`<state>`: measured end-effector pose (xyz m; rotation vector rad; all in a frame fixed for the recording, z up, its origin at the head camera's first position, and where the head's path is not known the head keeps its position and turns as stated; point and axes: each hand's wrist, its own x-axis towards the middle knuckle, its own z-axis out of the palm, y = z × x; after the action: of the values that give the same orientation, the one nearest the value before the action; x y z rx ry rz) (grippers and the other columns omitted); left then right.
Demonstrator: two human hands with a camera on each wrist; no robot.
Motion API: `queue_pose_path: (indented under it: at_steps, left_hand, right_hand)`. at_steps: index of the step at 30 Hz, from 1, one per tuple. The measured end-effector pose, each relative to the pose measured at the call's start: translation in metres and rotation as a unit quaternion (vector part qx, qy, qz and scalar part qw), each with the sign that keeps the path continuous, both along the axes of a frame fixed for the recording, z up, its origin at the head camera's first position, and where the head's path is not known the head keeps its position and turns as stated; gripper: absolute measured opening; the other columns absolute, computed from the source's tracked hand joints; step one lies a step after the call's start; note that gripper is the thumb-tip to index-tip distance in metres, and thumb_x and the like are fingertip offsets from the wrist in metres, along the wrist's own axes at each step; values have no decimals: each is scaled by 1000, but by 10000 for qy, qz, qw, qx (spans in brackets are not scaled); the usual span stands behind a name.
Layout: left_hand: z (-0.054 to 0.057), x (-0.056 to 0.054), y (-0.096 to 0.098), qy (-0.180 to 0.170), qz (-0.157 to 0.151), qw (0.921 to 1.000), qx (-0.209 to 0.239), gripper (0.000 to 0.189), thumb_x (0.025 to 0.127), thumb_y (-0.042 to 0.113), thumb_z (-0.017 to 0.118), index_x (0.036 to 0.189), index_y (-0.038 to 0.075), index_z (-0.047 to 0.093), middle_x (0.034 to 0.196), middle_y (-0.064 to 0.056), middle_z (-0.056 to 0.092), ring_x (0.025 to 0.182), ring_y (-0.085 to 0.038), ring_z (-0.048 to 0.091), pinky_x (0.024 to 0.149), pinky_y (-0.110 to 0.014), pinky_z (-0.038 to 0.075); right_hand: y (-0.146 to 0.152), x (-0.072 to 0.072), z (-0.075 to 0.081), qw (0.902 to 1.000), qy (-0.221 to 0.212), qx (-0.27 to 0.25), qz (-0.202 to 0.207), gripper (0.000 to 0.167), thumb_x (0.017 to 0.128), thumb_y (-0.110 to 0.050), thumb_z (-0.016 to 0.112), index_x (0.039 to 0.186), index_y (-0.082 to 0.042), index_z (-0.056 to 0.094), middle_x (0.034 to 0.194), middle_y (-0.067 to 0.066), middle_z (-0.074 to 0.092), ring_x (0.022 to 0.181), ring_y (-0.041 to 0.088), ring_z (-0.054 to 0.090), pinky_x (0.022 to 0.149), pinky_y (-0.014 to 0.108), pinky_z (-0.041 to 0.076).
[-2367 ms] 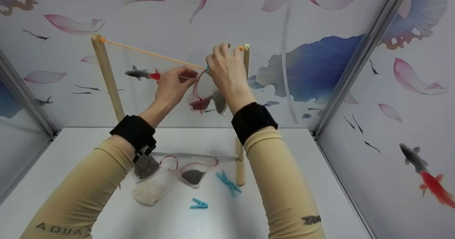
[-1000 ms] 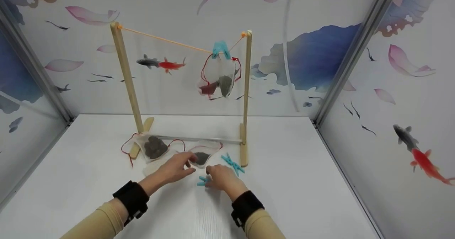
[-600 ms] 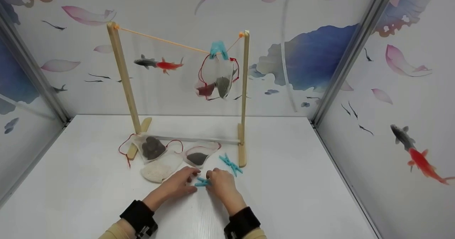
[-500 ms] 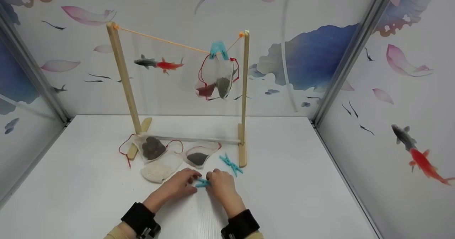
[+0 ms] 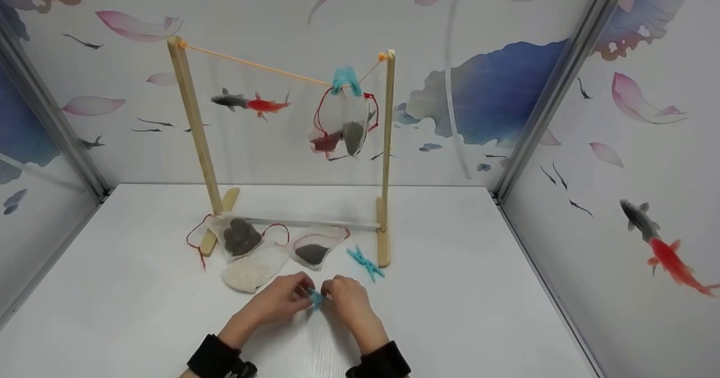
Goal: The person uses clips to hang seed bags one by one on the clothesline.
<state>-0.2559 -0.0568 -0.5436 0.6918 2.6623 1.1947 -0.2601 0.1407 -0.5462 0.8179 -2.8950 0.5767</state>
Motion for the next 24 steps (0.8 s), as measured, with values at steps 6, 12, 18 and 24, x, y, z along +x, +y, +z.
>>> queue_pose_path:
  at_steps: [6, 12, 18, 24]
  left_hand:
    - [2, 1, -7, 445, -52, 9973, 576, 13, 96, 12, 64, 107, 8, 69, 104, -7, 72, 96, -17, 71, 84, -27, 57]
    - [6, 1, -9, 280, -62, 9979, 576, 13, 91, 3, 69, 104, 7, 70, 101, -7, 73, 94, -17, 73, 83, -26, 57]
    - [8, 3, -8, -303, 28, 9929, 1149, 19, 95, 8, 64, 114, 11, 66, 115, -8, 71, 108, -24, 71, 90, -28, 57]
    - [5, 4, -7, -358, 47, 9915, 1247, 37, 95, -2, 55, 129, 13, 59, 135, -10, 61, 129, -30, 60, 106, -40, 50]
  right_hand:
    - [-3, -1, 4, 9872, -1237, -848, 537, 5, 90, -8, 72, 94, -7, 74, 91, 4, 74, 84, 15, 67, 77, 30, 56]
    - [-9, -2, 3, 9806, -1386, -1142, 790, 5, 90, -12, 73, 89, -7, 74, 86, 1, 73, 76, 5, 62, 71, 22, 51]
    - [-12, 0, 1, 9764, -1501, -1346, 769, 7, 93, -14, 70, 97, -9, 72, 89, 1, 73, 76, 4, 64, 69, 20, 53]
    - [-13, 0, -3, 9627, -1710, -1924, 838, 15, 98, -7, 62, 112, -4, 67, 102, 12, 75, 76, 14, 72, 65, 19, 56]
